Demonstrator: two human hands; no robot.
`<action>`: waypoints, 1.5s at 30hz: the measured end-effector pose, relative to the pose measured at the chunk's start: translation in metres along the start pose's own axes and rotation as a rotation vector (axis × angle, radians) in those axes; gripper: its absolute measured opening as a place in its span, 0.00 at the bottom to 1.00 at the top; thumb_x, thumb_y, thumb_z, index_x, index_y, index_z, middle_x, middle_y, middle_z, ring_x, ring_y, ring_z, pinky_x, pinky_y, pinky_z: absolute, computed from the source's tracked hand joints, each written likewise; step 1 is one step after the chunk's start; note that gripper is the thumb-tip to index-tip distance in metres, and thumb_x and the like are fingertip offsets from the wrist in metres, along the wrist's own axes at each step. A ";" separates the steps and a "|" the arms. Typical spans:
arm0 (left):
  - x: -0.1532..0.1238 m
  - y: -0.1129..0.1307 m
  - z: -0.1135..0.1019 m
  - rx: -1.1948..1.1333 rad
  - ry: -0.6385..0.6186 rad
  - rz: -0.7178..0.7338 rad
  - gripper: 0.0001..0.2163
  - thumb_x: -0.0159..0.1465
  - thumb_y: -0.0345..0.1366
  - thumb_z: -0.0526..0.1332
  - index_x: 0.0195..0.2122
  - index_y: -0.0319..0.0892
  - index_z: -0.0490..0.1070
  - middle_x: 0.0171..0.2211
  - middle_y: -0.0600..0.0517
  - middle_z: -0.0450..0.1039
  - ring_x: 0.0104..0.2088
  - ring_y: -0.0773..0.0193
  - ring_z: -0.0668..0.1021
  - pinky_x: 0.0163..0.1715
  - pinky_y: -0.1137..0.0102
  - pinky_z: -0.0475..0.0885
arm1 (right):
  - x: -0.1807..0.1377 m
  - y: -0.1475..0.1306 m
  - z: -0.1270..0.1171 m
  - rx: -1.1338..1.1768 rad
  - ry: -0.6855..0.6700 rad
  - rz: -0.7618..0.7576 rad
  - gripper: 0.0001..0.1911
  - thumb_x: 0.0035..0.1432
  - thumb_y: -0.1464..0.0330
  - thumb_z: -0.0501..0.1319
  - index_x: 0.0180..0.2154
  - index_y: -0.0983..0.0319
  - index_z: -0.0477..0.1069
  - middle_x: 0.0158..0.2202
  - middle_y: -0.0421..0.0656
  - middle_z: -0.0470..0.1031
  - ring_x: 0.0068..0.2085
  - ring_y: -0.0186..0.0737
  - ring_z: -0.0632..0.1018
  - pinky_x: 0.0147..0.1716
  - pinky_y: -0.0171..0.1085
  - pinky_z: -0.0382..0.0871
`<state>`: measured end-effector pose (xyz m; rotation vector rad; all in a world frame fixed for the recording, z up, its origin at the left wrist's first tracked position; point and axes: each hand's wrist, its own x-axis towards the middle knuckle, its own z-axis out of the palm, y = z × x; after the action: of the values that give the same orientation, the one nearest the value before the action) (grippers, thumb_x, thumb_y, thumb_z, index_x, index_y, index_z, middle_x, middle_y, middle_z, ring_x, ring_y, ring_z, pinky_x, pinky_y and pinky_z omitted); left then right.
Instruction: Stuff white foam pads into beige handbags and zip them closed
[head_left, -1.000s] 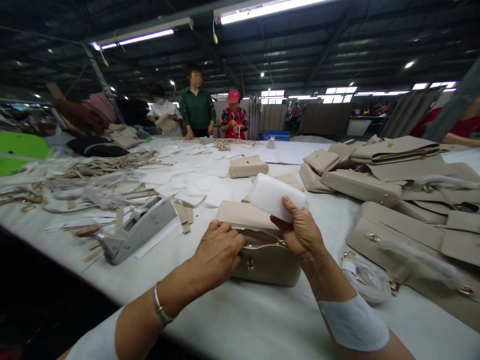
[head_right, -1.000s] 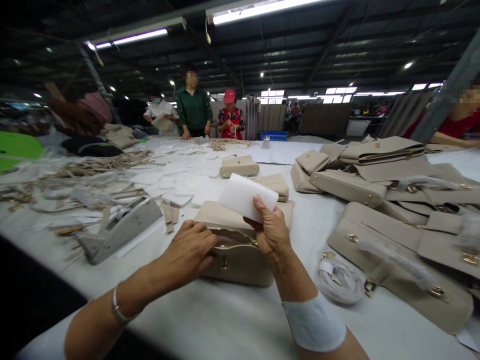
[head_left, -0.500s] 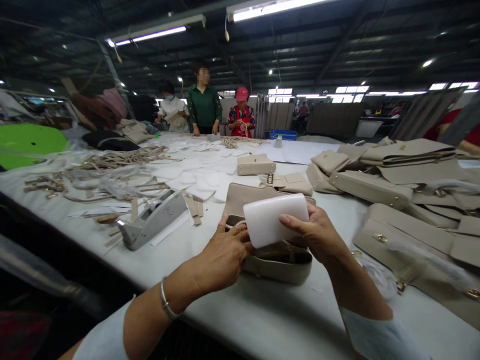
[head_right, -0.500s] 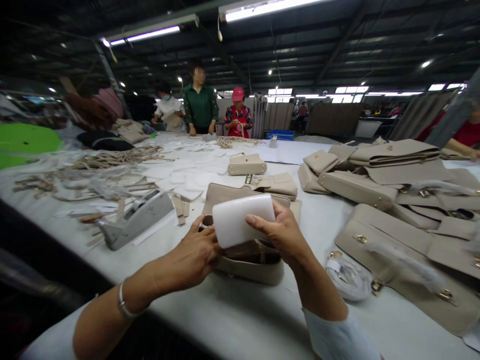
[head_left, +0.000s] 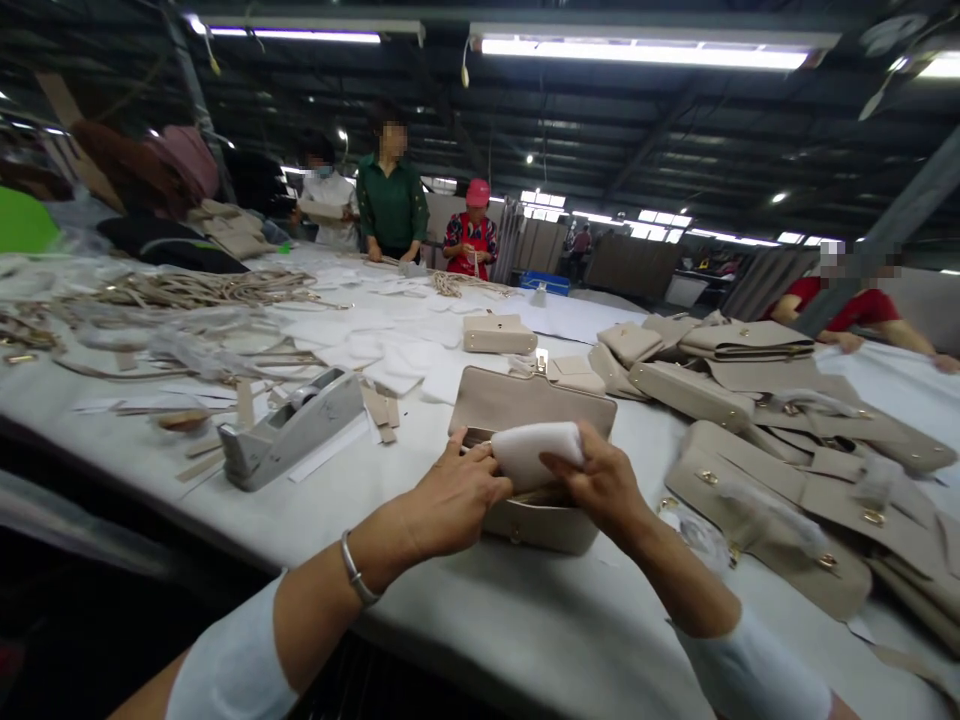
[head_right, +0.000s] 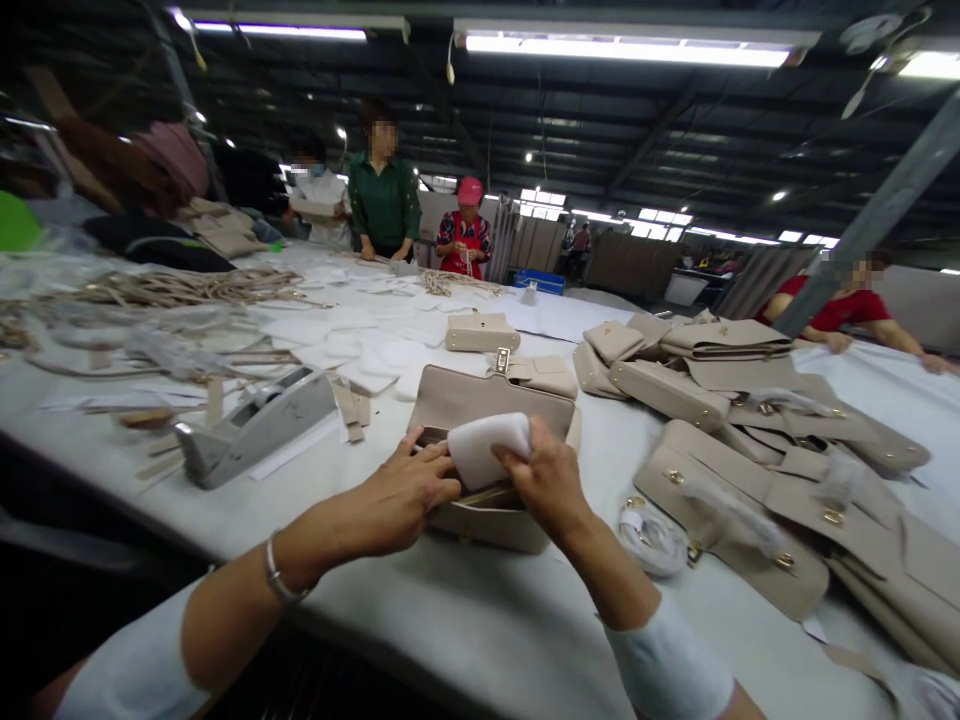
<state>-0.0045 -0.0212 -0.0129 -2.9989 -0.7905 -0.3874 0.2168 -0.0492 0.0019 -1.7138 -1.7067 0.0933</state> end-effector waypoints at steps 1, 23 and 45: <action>0.000 -0.001 0.001 0.008 0.012 -0.006 0.08 0.58 0.26 0.56 0.36 0.44 0.70 0.41 0.49 0.71 0.51 0.54 0.68 0.59 0.43 0.46 | -0.002 -0.001 -0.002 -0.014 -0.048 -0.022 0.14 0.52 0.57 0.59 0.32 0.61 0.63 0.25 0.39 0.68 0.28 0.40 0.69 0.28 0.36 0.60; 0.014 -0.013 0.030 -0.083 0.239 -0.043 0.11 0.51 0.24 0.55 0.33 0.45 0.71 0.35 0.52 0.76 0.48 0.57 0.73 0.61 0.45 0.36 | 0.040 -0.060 0.004 -0.767 -0.982 -0.445 0.13 0.60 0.65 0.54 0.41 0.63 0.74 0.41 0.49 0.78 0.42 0.48 0.79 0.38 0.44 0.75; 0.015 -0.020 0.052 -0.018 0.368 -0.008 0.17 0.48 0.23 0.54 0.37 0.46 0.70 0.42 0.52 0.75 0.49 0.57 0.72 0.61 0.48 0.44 | 0.007 -0.069 -0.020 -0.649 -0.591 -0.415 0.16 0.61 0.58 0.55 0.36 0.64 0.72 0.35 0.50 0.78 0.35 0.51 0.79 0.32 0.49 0.74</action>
<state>0.0103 0.0075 -0.0606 -2.8094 -0.7640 -0.9150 0.1691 -0.0597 0.0554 -1.8291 -2.7303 -0.1850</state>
